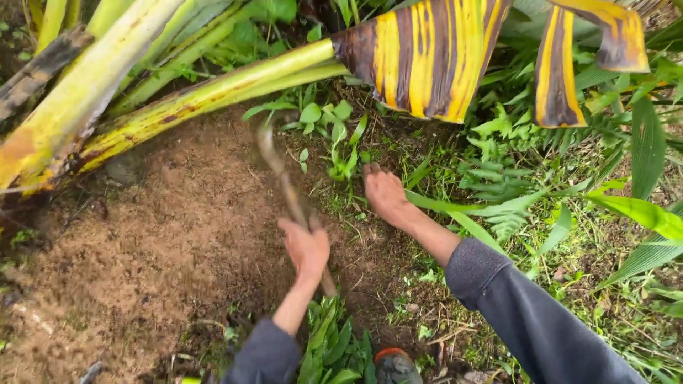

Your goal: Clearing weeds and grass from the ground around a fallen banana tree using a hand sickle and manual pulling.

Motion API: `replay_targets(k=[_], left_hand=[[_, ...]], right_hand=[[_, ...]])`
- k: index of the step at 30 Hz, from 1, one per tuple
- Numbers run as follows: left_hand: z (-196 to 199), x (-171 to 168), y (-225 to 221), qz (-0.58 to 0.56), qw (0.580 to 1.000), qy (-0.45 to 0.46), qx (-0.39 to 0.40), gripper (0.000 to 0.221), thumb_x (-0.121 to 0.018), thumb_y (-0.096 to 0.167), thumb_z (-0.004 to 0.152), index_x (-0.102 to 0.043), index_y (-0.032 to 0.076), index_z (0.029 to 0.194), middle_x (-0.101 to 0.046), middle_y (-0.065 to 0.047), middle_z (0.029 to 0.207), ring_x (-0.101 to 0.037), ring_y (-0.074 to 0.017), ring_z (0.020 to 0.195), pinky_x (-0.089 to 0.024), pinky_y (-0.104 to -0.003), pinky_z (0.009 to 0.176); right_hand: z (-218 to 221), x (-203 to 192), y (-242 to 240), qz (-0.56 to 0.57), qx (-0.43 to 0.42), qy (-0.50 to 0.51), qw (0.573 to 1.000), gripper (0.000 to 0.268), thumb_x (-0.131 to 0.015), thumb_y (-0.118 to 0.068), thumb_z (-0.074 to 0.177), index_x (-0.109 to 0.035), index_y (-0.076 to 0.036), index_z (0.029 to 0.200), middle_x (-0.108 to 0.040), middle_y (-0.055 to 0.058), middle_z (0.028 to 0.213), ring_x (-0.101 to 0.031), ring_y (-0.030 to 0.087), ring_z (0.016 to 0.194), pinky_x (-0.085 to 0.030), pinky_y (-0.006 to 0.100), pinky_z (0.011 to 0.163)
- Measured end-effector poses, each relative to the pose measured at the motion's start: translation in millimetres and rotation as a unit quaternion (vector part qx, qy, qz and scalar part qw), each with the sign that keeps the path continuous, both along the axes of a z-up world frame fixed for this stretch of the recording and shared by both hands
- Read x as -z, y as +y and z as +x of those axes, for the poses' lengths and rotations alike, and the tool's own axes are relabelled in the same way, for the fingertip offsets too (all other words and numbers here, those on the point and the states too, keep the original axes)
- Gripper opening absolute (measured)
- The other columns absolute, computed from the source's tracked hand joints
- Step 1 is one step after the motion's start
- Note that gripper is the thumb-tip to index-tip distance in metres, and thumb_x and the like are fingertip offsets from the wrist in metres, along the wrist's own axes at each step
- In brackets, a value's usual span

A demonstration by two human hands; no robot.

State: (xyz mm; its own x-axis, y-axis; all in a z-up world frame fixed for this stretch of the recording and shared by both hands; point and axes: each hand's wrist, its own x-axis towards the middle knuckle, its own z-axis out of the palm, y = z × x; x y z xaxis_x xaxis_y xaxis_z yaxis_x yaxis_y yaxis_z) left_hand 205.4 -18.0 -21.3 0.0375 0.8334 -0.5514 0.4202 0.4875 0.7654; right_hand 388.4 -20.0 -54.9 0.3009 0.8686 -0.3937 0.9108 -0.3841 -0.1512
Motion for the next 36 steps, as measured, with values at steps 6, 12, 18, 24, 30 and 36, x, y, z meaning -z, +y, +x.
replay_targets(k=[6, 12, 18, 24, 30, 36], left_hand=[[9.0, 22.1, 39.2, 0.08, 0.995, 0.039, -0.036, 0.054, -0.055, 0.02, 0.102, -0.026, -0.004, 0.141, -0.058, -0.038, 0.125, -0.058, -0.0531, 0.12, -0.044, -0.065, 0.101], [35.2, 18.8, 88.1, 0.097, 0.988, 0.011, 0.116, 0.045, -0.054, -0.005, 0.095, -0.036, -0.006, 0.137, -0.067, -0.032, 0.105, -0.072, -0.0437, 0.096, -0.059, -0.056, 0.082], [33.7, 23.8, 62.3, 0.155, 0.937, 0.119, 0.289, 0.035, -0.053, -0.001, 0.097, -0.034, -0.004, 0.127, -0.068, -0.035, 0.096, -0.073, -0.0463, 0.087, -0.059, -0.055, 0.069], [10.7, 12.1, 33.6, 0.105, 0.962, 0.068, 0.242, 0.032, -0.049, -0.004, 0.098, -0.036, -0.004, 0.127, -0.069, -0.032, 0.095, -0.073, -0.0397, 0.082, -0.06, -0.049, 0.067], [32.4, 57.4, 67.2, 0.069, 0.965, 0.079, 0.24, 0.046, -0.051, 0.007, 0.098, -0.032, -0.007, 0.137, -0.068, -0.034, 0.103, -0.072, -0.0454, 0.099, -0.058, -0.055, 0.075], [8.7, -4.5, 30.7, 0.04, 0.961, 0.071, 0.263, 0.039, -0.052, 0.002, 0.097, -0.038, -0.01, 0.132, -0.067, -0.037, 0.103, -0.072, -0.048, 0.097, -0.061, -0.054, 0.077]], right_hand=[[16.2, 65.4, -3.3, 0.068, -0.057, -0.043, 0.995, 0.036, -0.042, 0.001, 0.096, -0.063, 0.003, 0.125, -0.064, 0.022, 0.123, -0.069, 0.036, 0.106, -0.06, 0.047, 0.085], [23.1, 30.0, 12.6, 0.077, -0.103, -0.119, 0.985, 0.033, -0.041, 0.0, 0.1, -0.065, -0.006, 0.121, -0.061, 0.016, 0.12, -0.065, 0.029, 0.109, -0.058, 0.041, 0.089], [24.0, -11.0, 6.9, 0.047, -0.107, -0.153, 0.981, 0.032, -0.042, 0.001, 0.098, -0.066, -0.009, 0.116, -0.056, 0.013, 0.12, -0.06, 0.025, 0.108, -0.054, 0.037, 0.091], [45.5, 38.2, 2.7, 0.07, -0.112, -0.149, 0.98, 0.027, -0.042, -0.013, 0.105, -0.067, -0.014, 0.117, -0.055, 0.012, 0.115, -0.058, 0.022, 0.104, -0.053, 0.035, 0.088], [27.8, 24.4, -25.3, 0.082, -0.143, -0.143, 0.976, 0.037, -0.041, -0.004, 0.101, -0.065, -0.013, 0.128, -0.054, 0.017, 0.119, -0.059, 0.029, 0.11, -0.053, 0.038, 0.085], [46.8, 28.5, -16.7, 0.063, -0.103, -0.172, 0.978, 0.039, -0.039, -0.001, 0.1, -0.065, -0.017, 0.126, -0.057, 0.015, 0.118, -0.058, 0.024, 0.105, -0.052, 0.034, 0.087]])
